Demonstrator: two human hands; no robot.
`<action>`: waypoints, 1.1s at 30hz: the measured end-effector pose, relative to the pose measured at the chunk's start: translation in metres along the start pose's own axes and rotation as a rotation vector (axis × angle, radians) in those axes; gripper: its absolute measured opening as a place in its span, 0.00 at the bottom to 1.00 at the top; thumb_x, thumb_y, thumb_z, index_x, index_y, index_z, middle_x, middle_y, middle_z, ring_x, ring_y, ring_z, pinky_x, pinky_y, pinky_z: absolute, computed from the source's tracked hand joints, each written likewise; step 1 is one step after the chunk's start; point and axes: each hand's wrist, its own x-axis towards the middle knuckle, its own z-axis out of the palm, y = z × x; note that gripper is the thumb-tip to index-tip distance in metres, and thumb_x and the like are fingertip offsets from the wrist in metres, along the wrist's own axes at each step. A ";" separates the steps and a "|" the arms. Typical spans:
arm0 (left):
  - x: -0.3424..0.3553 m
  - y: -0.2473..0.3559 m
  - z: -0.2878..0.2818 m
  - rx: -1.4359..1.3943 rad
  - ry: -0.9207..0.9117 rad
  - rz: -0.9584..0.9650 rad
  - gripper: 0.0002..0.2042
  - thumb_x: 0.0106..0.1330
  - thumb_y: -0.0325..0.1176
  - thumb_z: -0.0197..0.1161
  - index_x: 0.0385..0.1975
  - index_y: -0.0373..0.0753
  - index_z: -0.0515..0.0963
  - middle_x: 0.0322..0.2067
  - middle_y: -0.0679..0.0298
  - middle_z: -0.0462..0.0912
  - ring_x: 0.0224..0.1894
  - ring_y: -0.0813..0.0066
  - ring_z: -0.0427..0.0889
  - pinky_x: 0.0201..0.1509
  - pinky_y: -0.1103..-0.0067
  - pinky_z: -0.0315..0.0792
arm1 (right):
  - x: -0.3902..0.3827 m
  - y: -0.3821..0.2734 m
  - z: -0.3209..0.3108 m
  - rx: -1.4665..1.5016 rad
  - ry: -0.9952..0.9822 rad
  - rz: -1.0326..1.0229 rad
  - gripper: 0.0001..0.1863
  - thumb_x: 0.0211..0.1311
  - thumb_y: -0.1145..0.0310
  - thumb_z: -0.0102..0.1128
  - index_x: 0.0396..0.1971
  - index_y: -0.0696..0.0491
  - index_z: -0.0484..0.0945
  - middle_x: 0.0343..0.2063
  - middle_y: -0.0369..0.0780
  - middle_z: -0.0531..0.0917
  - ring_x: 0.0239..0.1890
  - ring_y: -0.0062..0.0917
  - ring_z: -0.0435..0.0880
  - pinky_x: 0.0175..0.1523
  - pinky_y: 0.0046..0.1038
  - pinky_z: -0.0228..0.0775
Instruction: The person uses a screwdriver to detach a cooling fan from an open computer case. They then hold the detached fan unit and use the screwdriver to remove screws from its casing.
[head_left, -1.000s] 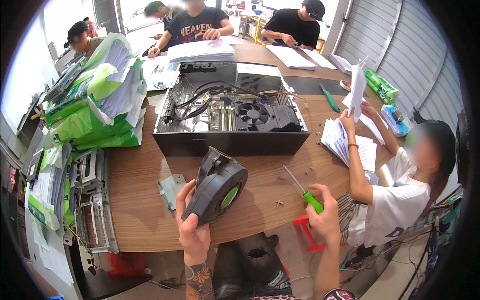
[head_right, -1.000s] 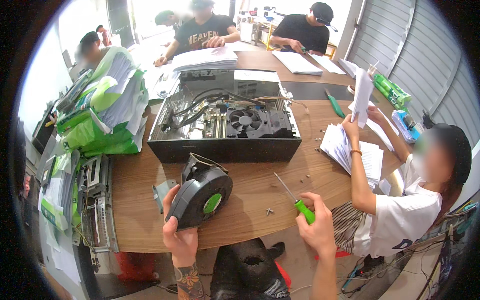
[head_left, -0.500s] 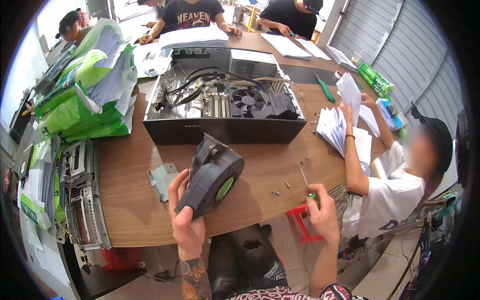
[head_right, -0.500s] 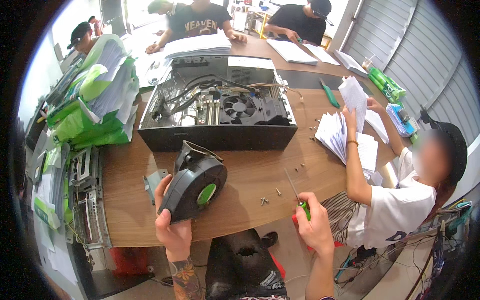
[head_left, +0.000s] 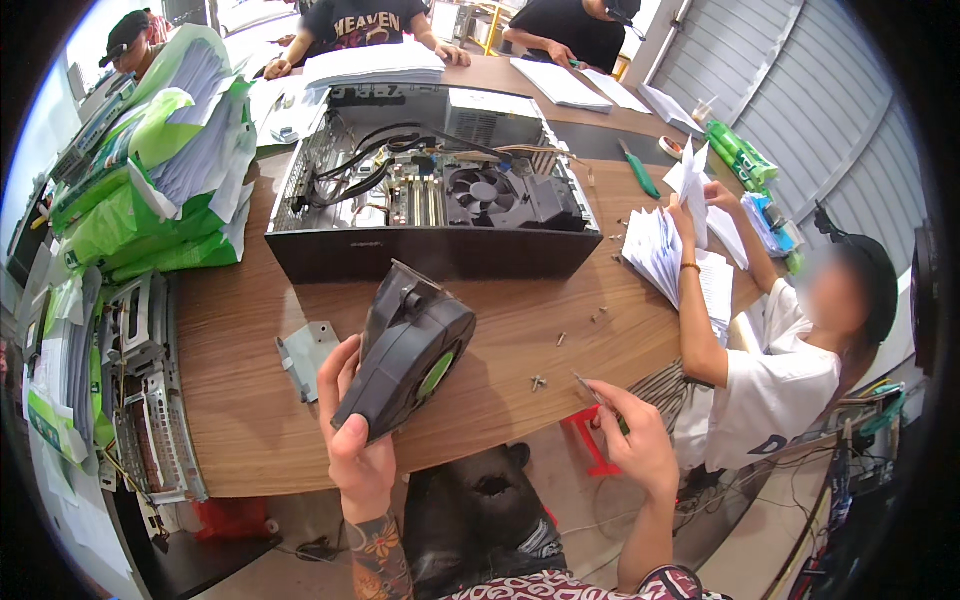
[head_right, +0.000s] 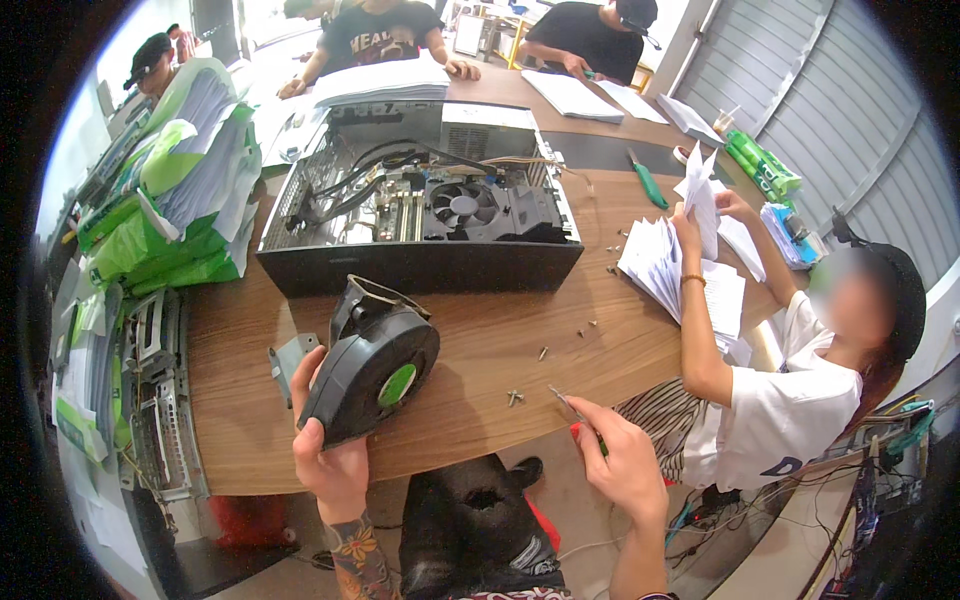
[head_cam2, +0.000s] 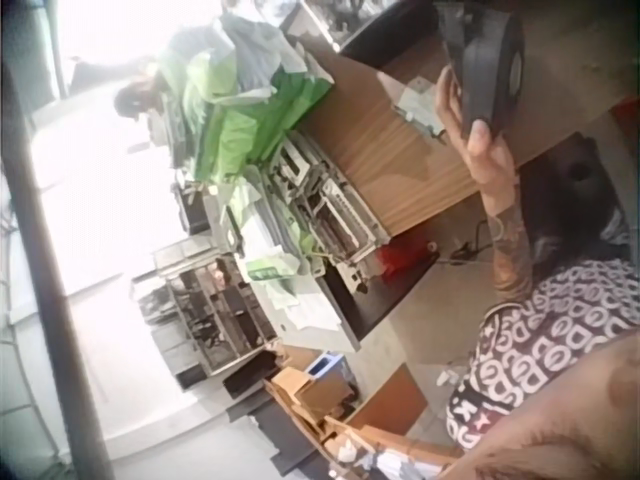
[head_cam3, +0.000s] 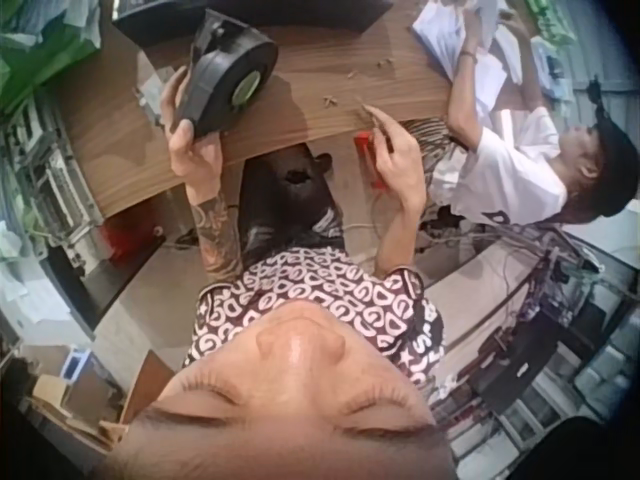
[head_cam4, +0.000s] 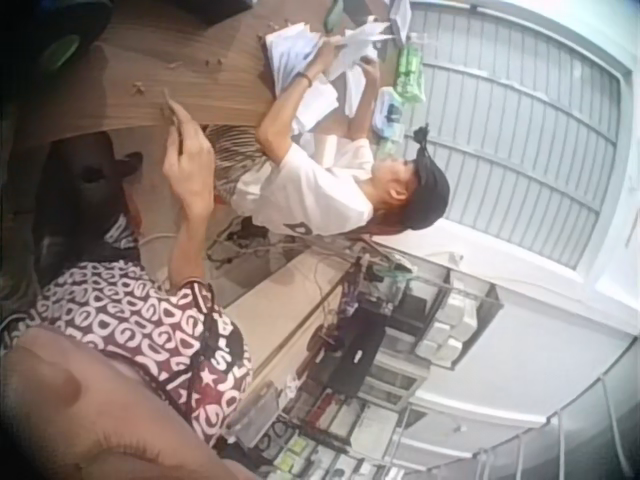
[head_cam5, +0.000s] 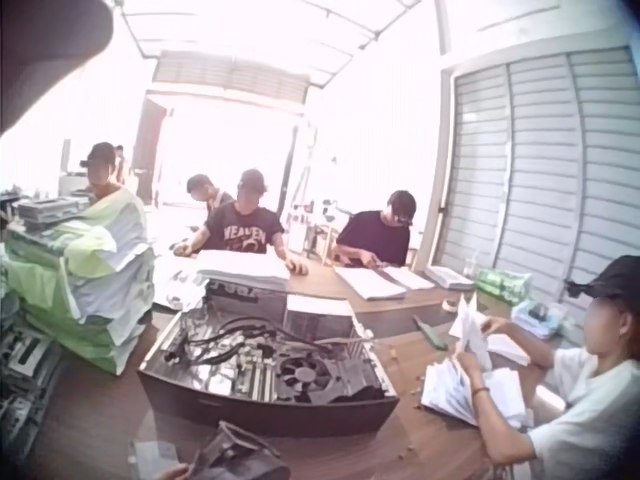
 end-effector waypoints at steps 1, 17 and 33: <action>0.000 0.000 0.000 -0.002 -0.001 0.004 0.42 0.50 0.49 0.57 0.64 0.31 0.58 0.60 0.45 0.63 0.65 0.56 0.64 0.69 0.66 0.56 | 0.004 0.000 -0.002 -0.062 0.016 -0.042 0.14 0.61 0.72 0.55 0.47 0.54 0.78 0.31 0.50 0.82 0.32 0.40 0.84 0.38 0.36 0.74; 0.000 0.002 0.000 0.009 -0.035 -0.003 0.40 0.53 0.49 0.56 0.65 0.33 0.59 0.60 0.49 0.66 0.64 0.59 0.66 0.68 0.67 0.58 | 0.053 0.001 -0.016 -0.453 -0.030 -0.147 0.22 0.67 0.66 0.53 0.61 0.43 0.71 0.25 0.46 0.82 0.28 0.43 0.82 0.32 0.41 0.73; 0.000 0.000 0.001 0.019 -0.014 -0.002 0.40 0.51 0.49 0.56 0.64 0.31 0.60 0.59 0.46 0.64 0.64 0.58 0.65 0.69 0.67 0.57 | 0.018 -0.018 0.001 -0.382 -0.369 -0.077 0.30 0.67 0.68 0.50 0.69 0.37 0.60 0.15 0.48 0.77 0.19 0.44 0.78 0.28 0.42 0.71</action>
